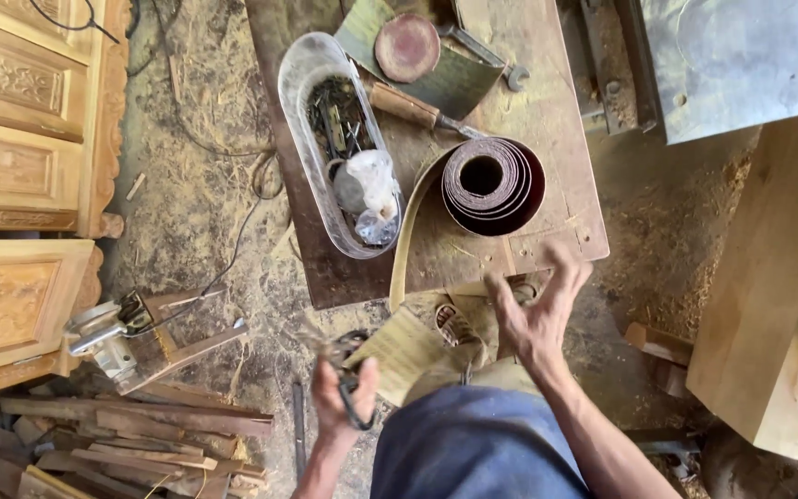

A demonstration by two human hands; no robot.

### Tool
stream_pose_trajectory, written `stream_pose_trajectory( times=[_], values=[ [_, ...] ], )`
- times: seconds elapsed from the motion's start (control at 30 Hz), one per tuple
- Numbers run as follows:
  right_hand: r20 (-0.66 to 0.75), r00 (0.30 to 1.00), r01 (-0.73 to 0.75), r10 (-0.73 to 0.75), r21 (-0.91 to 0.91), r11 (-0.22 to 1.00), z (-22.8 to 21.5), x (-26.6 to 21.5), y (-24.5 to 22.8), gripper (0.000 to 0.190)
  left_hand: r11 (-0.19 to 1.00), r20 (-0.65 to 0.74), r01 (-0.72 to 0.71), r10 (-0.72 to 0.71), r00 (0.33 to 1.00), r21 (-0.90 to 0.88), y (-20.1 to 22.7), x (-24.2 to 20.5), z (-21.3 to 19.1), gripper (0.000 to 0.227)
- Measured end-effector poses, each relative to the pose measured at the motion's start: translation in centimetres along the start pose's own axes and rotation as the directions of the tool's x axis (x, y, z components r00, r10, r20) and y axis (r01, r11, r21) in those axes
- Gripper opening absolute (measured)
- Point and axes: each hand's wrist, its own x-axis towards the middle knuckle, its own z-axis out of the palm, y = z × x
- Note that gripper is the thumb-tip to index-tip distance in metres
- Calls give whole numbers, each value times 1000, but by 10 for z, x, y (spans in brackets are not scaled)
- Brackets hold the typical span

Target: Cutting rectangular sheets of sandpaper from a large roll using scissors on a workbench.

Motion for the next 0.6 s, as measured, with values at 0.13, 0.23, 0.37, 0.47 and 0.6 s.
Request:
stream_pose_trajectory(
  times=[0.13,0.23,0.37,0.47,0.6],
  values=[
    [-43,954,281,-297,-220,934,33,58,19,95,991,-124,-106,115,986,78,-27,20,-15,25],
    [216,932,361,-290,-508,782,39,99,33,68,996,-79,-82,84,993,26,-36,20,-17,27],
    [705,651,693,-283,-397,602,18,164,36,33,993,-9,-90,91,996,81,-67,-5,-22,23],
    [887,427,853,-173,-333,401,8,194,20,38,997,-5,27,-27,1000,67,-64,-19,-25,27],
    [957,266,957,-114,-248,149,0,199,2,59,997,-14,-59,58,998,-46,-76,-33,-16,31]
  ],
)
